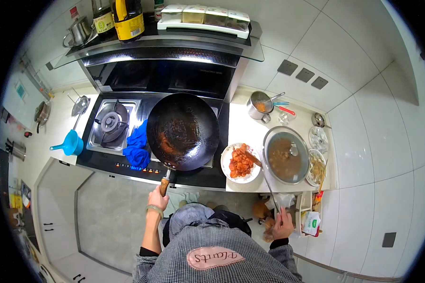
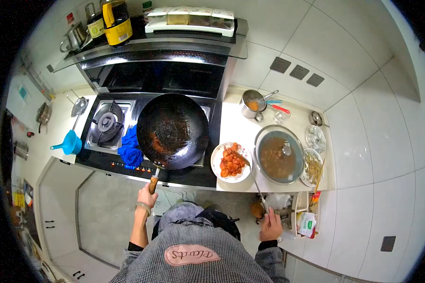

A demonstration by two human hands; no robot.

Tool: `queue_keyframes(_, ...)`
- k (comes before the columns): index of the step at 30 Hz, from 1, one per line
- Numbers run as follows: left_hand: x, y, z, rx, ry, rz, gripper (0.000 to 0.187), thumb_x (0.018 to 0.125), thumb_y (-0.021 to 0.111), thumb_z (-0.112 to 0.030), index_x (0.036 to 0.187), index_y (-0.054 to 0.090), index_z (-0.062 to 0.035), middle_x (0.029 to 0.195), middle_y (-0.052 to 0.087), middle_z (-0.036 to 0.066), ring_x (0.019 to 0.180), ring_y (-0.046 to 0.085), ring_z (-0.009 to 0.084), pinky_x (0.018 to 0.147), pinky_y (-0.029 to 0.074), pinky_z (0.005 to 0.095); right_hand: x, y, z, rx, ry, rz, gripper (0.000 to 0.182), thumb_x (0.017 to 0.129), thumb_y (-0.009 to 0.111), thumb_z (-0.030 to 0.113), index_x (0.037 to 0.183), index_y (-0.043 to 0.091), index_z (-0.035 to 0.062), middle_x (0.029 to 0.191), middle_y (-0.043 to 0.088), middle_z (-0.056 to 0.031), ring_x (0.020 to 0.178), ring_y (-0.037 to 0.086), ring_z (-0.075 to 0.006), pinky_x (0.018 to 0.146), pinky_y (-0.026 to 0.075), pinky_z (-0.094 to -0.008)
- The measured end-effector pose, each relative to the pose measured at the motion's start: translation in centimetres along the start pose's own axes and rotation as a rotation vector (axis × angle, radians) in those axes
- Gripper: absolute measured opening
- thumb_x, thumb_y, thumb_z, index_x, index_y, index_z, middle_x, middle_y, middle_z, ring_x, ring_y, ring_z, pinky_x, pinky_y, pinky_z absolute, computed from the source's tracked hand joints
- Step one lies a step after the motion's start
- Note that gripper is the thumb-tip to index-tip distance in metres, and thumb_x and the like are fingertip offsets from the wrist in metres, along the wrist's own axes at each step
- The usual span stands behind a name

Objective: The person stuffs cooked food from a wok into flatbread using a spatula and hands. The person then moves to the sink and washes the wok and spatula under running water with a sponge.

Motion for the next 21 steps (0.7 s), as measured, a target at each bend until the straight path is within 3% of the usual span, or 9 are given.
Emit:
queue_keyframes(10,-0.4,-0.4,-0.5,-0.017,-0.001,-0.001,0.042,0.070,0.064,-0.016,0.108,0.054,-0.0044,0.092,0.061,0.026,0.091,0.057,0.0421,0.081,0.046,0.0464,-0.5,0.3,-0.5,-0.025,0.039,0.061,0.026,0.085,0.057,0.015,0.109,0.062,0.0077,0.075,0.052,-0.0115,0.062,0.054,-0.0256,0.054,0.043,-0.0325)
queue_keyframes(13,-0.3,-0.2,-0.6,-0.033,-0.032,0.011,0.042,0.070,0.064,-0.017,0.108,0.054,-0.0046,0.094,0.061,0.026,0.092,0.057,0.0419,0.082,0.046,0.0463,-1.2,1.5,-2.8,-0.020,0.016,0.046,0.027,0.086,0.057,0.017,0.110,0.060,0.0050,0.069,0.054,-0.0083,0.057,0.052,-0.0216,0.051,0.041,-0.0309)
queue_keyframes(15,-0.3,-0.5,-0.6,-0.013,-0.013,0.030,0.042,0.070,0.064,-0.016,0.109,0.054,-0.0048,0.095,0.061,0.026,0.093,0.057,0.0415,0.083,0.046,0.0459,-1.7,2.4,-4.9,0.480,0.400,0.120,0.028,0.088,0.057,0.023,0.105,0.061,0.0009,0.061,0.053,-0.0037,0.048,0.047,-0.0135,0.044,0.036,-0.0261)
queue_keyframes(16,-0.1,-0.4,-0.4,-0.015,-0.018,0.023,0.042,0.070,0.064,-0.016,0.109,0.054,-0.0048,0.095,0.061,0.026,0.093,0.057,0.0415,0.083,0.046,0.0459,-1.0,1.8,-3.8,0.485,0.394,0.125,0.028,0.088,0.057,0.023,0.105,0.061,0.0009,0.061,0.053,-0.0037,0.048,0.047,-0.0135,0.044,0.036,-0.0261)
queue_keyframes(18,-0.1,0.1,-0.1,-0.034,-0.013,0.010,0.043,0.070,0.064,-0.016,0.110,0.053,-0.0044,0.095,0.061,0.026,0.093,0.057,0.0413,0.083,0.046,0.0456,0.4,-0.1,-1.7,0.894,0.817,0.265,0.030,0.090,0.055,0.027,0.100,0.062,-0.0007,0.057,0.051,0.0002,0.042,0.039,-0.0061,0.038,0.029,-0.0208)
queue_keyframes(21,-0.5,-0.6,-0.8,-0.031,-0.024,0.010,0.043,0.071,0.064,-0.016,0.111,0.053,-0.0039,0.095,0.061,0.026,0.093,0.057,0.0412,0.083,0.046,0.0455,3.0,-1.0,0.6,0.937,0.876,0.432,0.027,0.090,0.053,0.025,0.097,0.062,0.0009,0.058,0.051,-0.0003,0.039,0.036,-0.0042,0.035,0.025,-0.0178)
Point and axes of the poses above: each hand's wrist, its own x-axis towards the middle knuckle, its own y-axis out of the palm, z = x × y, the point moved 1 cm from there along x, towards the middle knuckle
